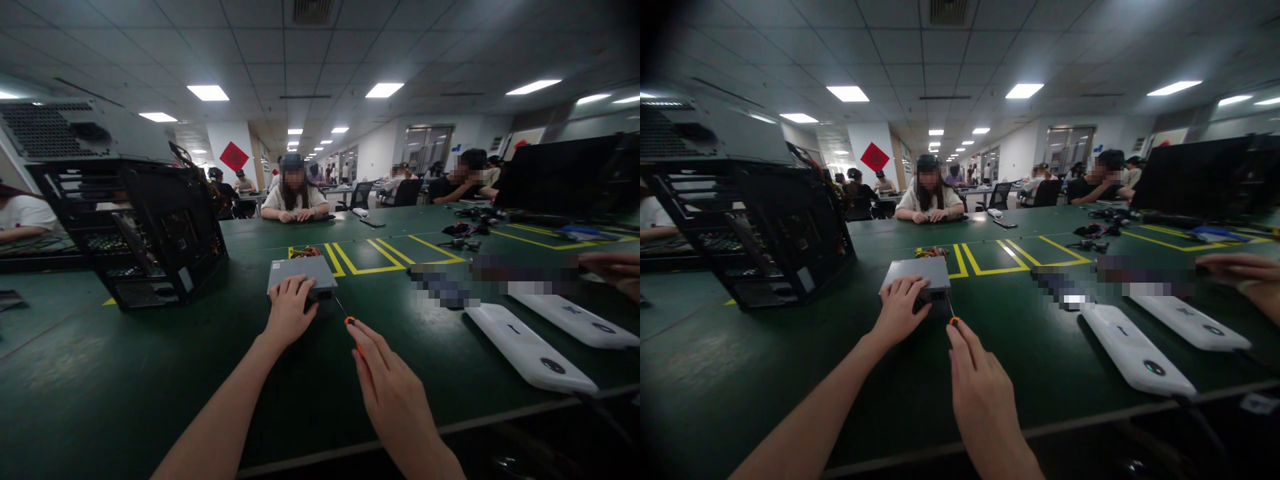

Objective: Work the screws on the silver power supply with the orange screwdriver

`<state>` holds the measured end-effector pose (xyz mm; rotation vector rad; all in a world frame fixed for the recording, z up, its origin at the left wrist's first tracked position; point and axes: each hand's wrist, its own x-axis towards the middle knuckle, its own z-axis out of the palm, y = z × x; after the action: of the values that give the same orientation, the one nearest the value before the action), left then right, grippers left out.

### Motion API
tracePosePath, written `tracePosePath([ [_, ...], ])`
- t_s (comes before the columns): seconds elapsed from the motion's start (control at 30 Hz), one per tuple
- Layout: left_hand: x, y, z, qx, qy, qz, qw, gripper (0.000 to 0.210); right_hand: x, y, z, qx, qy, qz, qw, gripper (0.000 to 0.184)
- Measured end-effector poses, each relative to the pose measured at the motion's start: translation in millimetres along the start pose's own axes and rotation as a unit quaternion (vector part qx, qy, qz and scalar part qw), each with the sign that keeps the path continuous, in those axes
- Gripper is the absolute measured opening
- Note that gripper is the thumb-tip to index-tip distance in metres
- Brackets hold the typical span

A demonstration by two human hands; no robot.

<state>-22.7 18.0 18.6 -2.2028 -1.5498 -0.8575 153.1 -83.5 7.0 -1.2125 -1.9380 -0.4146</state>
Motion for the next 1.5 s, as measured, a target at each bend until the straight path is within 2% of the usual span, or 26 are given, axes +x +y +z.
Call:
tracePosePath([
  [0.1,0,0,0.4,0.003,-0.001,0.0,1.0,0.045,1,2,0,0.009,0.003,0.068,0.998,0.031],
  [0.17,0,-1,0.5,0.005,-0.004,-0.001,1.0,0.045,-1,2,1,0.011,-0.009,0.087,0.996,0.035],
  [0.27,0,-1,0.4,0.005,-0.002,0.001,1.0,0.044,-6,0,5,0.008,-0.017,0.077,0.997,0.036],
  [0.4,0,-1,-0.1,0.002,-0.001,0.004,1.0,0.045,-7,0,7,0.008,0.007,0.04,0.999,0.035],
  [0.57,0,-1,0.4,-0.001,-0.005,-0.001,1.0,0.045,-4,5,5,0.034,0.009,0.086,0.996,0.03],
  [0.7,0,0,0.4,-0.001,-0.003,0.003,1.0,0.045,-7,0,7,0.075,-0.011,0.088,0.993,0.026],
  [0.9,0,0,-0.1,-0.002,-0.005,0.0,1.0,0.046,-1,0,8,0.071,0.073,0.054,0.993,0.021],
  [1.1,0,-1,1.0,-0.001,0.0,0.003,1.0,0.045,-4,3,6,0.054,-0.002,0.097,0.994,0.025],
  [1.27,0,0,1.2,0.0,-0.001,-0.002,1.0,0.047,-4,-8,9,0.034,0.024,0.056,0.998,0.027],
  [1.5,0,-1,1.2,0.0,-0.002,0.0,1.0,0.046,-2,2,4,0.058,-0.001,0.102,0.993,0.028],
])
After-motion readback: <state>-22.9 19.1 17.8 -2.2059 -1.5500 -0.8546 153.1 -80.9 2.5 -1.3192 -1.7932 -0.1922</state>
